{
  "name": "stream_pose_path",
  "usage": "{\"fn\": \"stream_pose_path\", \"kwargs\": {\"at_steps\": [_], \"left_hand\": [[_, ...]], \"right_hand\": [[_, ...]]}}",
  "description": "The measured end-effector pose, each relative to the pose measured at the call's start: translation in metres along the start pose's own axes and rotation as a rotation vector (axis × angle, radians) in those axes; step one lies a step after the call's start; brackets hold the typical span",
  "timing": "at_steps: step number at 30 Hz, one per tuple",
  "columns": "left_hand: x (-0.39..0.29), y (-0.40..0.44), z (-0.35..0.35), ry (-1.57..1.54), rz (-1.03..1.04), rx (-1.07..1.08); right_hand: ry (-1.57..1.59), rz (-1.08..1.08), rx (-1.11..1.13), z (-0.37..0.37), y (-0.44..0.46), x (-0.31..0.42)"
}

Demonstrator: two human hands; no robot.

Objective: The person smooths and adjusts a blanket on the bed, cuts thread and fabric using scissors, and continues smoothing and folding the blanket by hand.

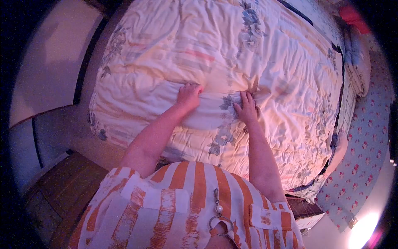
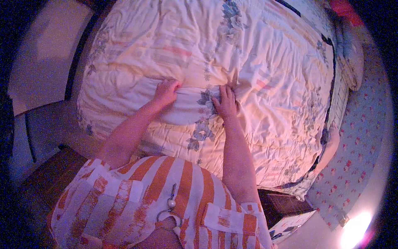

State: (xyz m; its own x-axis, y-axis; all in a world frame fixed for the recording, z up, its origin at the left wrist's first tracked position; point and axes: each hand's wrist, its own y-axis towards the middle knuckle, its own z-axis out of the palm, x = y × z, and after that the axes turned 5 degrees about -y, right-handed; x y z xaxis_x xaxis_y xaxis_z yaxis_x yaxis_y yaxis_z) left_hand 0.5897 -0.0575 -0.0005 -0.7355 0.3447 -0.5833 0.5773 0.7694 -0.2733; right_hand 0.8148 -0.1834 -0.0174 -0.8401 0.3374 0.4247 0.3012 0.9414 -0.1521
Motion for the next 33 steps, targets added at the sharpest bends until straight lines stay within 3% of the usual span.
{"fn": "stream_pose_path", "kwargs": {"at_steps": [7, 10, 13, 15, 19, 21, 22, 24, 25, 27, 30, 32, 33], "left_hand": [[-0.01, 0.009, -0.007, 0.035, -0.033, 0.016], [0.012, 0.008, -0.012, -0.113, 0.064, -0.018], [0.032, 0.008, -0.012, -0.385, 0.034, 0.03], [0.031, 0.005, -0.019, -0.746, -0.173, 0.081], [0.016, 0.001, -0.022, -0.799, -0.144, 0.058], [-0.014, -0.002, -0.028, -0.168, 0.427, -0.31], [-0.023, -0.002, -0.032, -0.165, 0.439, -0.305], [-0.034, -0.001, -0.038, 0.011, 0.175, 0.043], [-0.037, 0.0, -0.04, 0.015, 0.182, 0.038], [-0.038, -0.001, -0.044, 0.095, -0.032, 0.194], [-0.04, -0.005, -0.039, 0.243, 0.071, 0.106], [-0.038, -0.005, -0.035, 0.265, 0.044, 0.094], [-0.037, -0.005, -0.034, 0.279, 0.014, 0.094]], "right_hand": [[-0.01, -0.018, 0.043, 0.0, 0.005, -0.002], [0.014, -0.091, 0.028, -0.003, 0.004, 0.001], [0.104, -0.094, -0.023, -0.003, -0.001, 0.002], [0.139, -0.029, -0.075, -0.009, -0.01, 0.002], [0.1, 0.026, -0.195, -0.007, -0.028, -0.004], [0.072, 0.008, -0.201, -0.005, -0.025, -0.005], [0.043, -0.016, -0.199, -0.003, -0.024, -0.003], [-0.013, -0.011, -0.194, -0.002, -0.029, 0.013], [-0.071, -0.016, -0.177, -0.001, -0.032, 0.023], [-0.049, -0.073, -0.155, 0.006, -0.046, 0.048], [0.001, -0.129, -0.175, 0.015, -0.057, 0.051], [0.037, -0.136, -0.233, 0.016, -0.055, 0.049], [0.082, -0.08, -0.149, 0.008, -0.052, 0.049]]}}
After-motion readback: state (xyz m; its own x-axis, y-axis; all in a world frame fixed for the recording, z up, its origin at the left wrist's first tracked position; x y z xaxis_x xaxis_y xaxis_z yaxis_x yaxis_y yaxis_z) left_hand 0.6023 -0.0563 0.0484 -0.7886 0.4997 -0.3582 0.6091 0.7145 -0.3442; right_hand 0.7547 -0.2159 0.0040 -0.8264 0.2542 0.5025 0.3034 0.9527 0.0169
